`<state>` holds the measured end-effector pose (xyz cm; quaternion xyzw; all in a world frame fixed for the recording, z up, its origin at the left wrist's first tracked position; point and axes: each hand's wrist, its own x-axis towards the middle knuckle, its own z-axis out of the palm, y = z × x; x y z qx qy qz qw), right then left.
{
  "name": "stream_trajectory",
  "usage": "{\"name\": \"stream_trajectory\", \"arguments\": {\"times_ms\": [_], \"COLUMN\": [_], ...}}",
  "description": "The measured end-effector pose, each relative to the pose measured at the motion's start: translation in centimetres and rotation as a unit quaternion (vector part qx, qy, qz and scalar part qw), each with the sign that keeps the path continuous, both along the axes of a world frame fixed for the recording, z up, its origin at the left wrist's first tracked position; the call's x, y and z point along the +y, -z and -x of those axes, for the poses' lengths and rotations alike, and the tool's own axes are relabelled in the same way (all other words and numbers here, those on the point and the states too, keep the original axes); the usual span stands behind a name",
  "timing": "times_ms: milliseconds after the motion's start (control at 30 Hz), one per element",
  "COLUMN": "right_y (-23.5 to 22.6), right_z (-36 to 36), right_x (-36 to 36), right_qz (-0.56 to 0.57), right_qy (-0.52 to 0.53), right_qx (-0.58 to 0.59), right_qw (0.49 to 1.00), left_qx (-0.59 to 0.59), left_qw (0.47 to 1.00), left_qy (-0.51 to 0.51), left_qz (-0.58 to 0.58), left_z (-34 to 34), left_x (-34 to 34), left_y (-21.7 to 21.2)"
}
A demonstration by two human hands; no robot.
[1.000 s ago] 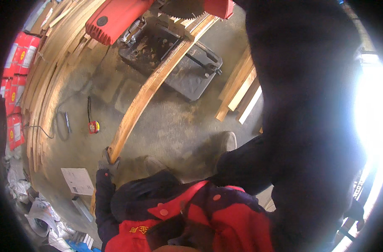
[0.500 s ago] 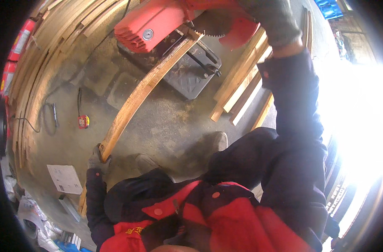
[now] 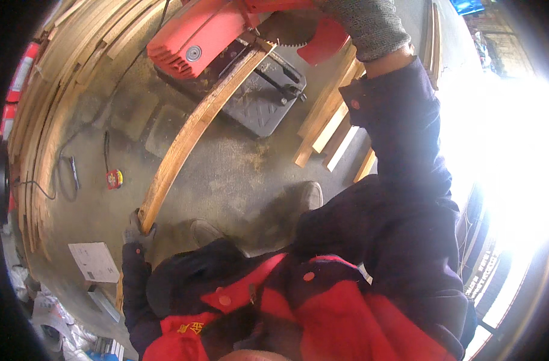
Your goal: The person measures and marks wooden planks, then cuts them with a miter saw. They arrange the cut pieces on the floor into a rectangular frame and use a nail gun to fasten the joints together.
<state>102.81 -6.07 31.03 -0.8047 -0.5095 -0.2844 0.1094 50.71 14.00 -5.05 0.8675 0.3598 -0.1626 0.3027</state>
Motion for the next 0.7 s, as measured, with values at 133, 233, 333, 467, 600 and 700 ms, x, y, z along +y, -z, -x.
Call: {"name": "stream_trajectory", "arguments": {"times_ms": [133, 233, 333, 467, 600, 700], "right_y": [0.3, -0.7, -1.6, -2.0, -1.7, -0.1], "right_z": [-0.2, -0.6, 0.2, 2.9, 4.1, 2.3], "right_x": [0.0, 0.3, 1.7, 1.6, 1.0, 1.2], "right_qz": [0.014, 0.056, 0.06, 0.061, 0.054, 0.027], "right_qy": [0.041, 0.115, 0.088, 0.108, 0.12, 0.192], "right_qx": [0.038, 0.11, 0.078, 0.118, 0.121, 0.099], "right_qw": [0.998, 0.986, 0.991, 0.985, 0.984, 0.976], "left_qx": [0.01, -0.009, -0.037, -0.008, -0.021, -0.058], "left_qw": [1.0, 1.0, 0.999, 1.0, 1.0, 0.998], "left_qy": [0.004, 0.003, 0.01, 0.001, 0.019, 0.012], "left_qz": [0.005, 0.013, 0.023, 0.017, -0.008, 0.02], "left_z": [0.3, 0.5, 0.3, -0.1, -0.2, 0.1], "left_x": [0.2, 0.3, 0.2, -0.2, -0.3, -0.2], "left_y": [0.7, 0.7, 0.1, -0.9, -1.7, -2.2]}}
